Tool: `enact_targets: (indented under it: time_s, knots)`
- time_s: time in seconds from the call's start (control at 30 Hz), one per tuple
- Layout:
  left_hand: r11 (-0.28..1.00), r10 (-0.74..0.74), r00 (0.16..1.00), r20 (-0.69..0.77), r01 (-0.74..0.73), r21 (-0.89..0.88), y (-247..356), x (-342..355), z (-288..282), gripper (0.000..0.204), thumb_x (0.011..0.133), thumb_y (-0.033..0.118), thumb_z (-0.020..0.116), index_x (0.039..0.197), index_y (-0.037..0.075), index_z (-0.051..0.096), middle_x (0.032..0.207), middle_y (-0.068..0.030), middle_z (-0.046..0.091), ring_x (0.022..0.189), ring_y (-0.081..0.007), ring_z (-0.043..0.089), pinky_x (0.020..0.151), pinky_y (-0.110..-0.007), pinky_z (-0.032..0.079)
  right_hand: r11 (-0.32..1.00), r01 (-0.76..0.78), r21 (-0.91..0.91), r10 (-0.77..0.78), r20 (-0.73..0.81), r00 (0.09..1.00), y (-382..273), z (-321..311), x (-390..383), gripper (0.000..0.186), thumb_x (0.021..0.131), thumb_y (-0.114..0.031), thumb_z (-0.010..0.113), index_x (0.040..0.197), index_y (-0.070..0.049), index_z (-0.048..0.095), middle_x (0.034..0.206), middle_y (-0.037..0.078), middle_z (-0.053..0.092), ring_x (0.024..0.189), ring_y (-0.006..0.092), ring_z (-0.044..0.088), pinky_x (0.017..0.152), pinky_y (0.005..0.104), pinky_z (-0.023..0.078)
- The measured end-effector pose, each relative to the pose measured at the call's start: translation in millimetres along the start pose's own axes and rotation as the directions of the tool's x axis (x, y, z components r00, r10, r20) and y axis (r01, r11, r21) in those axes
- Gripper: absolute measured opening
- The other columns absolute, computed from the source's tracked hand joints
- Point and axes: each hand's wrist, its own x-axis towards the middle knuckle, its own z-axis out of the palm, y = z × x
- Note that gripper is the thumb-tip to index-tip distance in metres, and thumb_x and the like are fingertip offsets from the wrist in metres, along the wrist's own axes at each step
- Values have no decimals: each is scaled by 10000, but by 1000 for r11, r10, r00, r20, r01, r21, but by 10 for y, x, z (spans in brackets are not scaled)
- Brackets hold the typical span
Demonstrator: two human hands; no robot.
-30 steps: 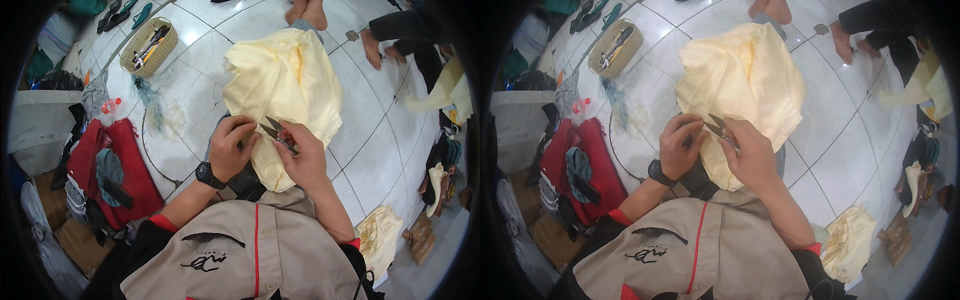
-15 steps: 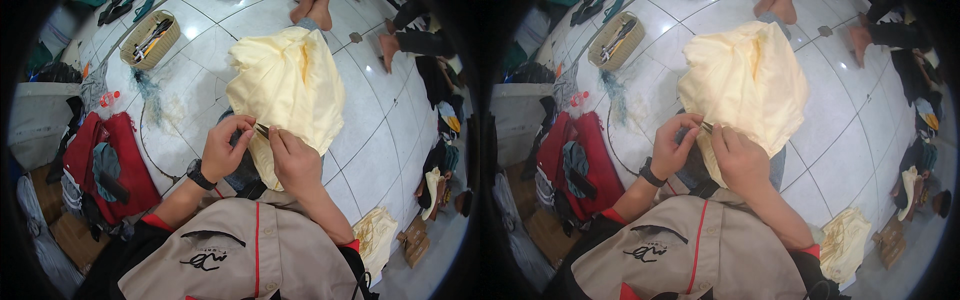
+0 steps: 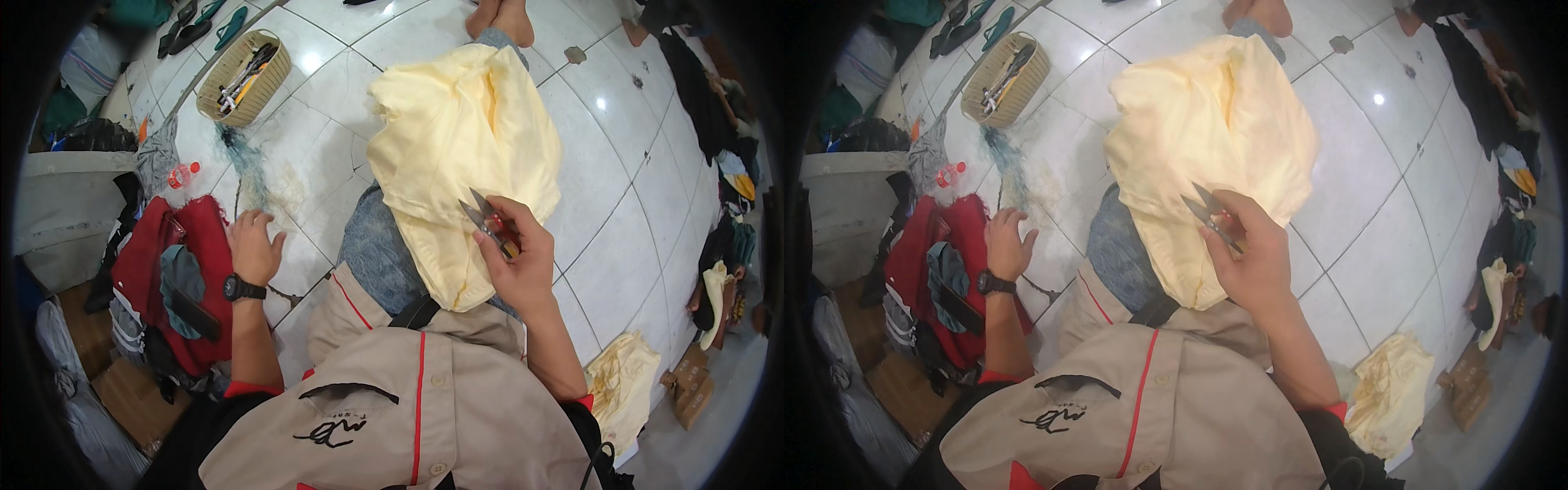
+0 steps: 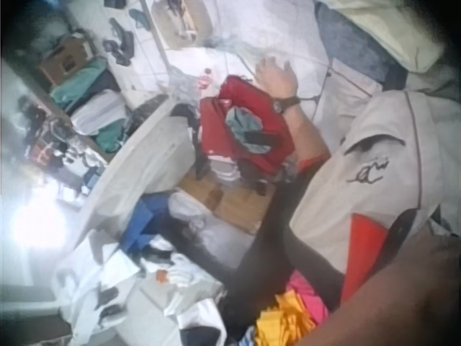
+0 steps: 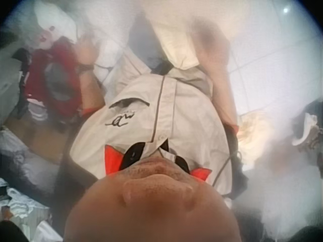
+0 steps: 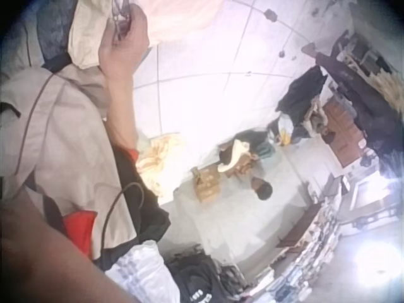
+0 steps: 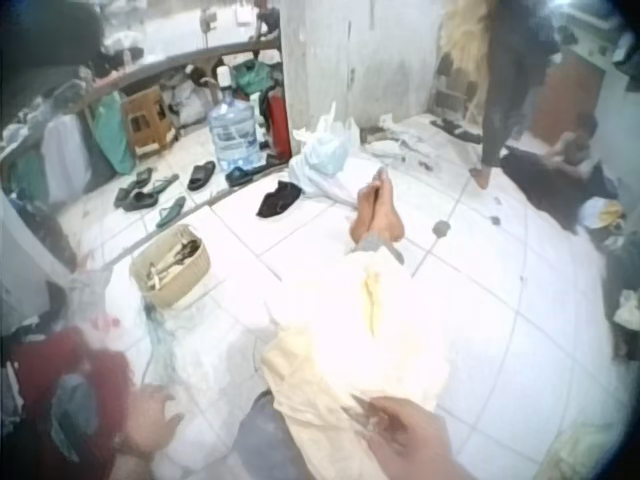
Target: The person sits on the floor and uses scissors to cut a yellow shirt. They trim the edges and cut out the collar area of the garment.
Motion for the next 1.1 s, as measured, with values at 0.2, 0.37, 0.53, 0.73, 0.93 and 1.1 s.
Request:
enact_targets:
  time_s: [0.2,0.37,0.53,0.73,0.93,1.1]
  knots:
    - [617,244,861,-445,-492,-614,1167,335,-152,498,813,13,814,1275,27,629,1329,-176,651,1235,-364,614,1069,-455,470,926,85,-367,-8,206,979,-46,7,52,352,760,25,751,1089,-44,646,1106,95,674,768,283,722,643,389,560]
    - [520,258,842,-473,-534,-667,1492,584,-149,398,907,-3,712,1289,10,603,1147,-148,699,1139,-335,641,1001,-429,493,966,-237,-103,251,151,956,-25,-250,299,119,916,-69,684,1010,-7,645,897,148,681,703,280,651,628,375,499]
    - [420,156,962,-222,-269,-867,1676,739,-224,294,954,-6,640,1247,8,624,978,-125,687,995,-301,645,913,-413,508,934,-273,-232,289,40,956,177,-204,530,163,932,-121,704,1017,10,656,820,164,671,742,314,645,718,402,514]
    - [651,96,855,-509,-441,-618,1779,608,-356,221,935,-15,655,1154,-5,684,989,-125,670,853,-242,650,789,-347,525,923,-259,-286,210,-192,959,44,-164,438,379,828,-96,801,1175,-26,666,920,136,683,781,302,666,752,391,549]
    - [624,123,929,-350,-346,-701,2073,588,-490,194,916,31,727,1104,-17,718,969,-112,694,741,-197,662,671,-301,529,914,-187,360,237,-101,966,-128,-2,310,373,912,-54,761,1265,-15,650,964,75,692,837,121,646,716,266,524]
    - [536,26,999,46,25,-844,1990,705,-429,157,988,110,701,1056,-32,698,970,-116,750,834,-156,711,737,-279,558,999,-26,47,27,-24,999,30,147,256,388,902,-24,756,1267,13,629,1033,165,730,878,240,746,700,352,578]
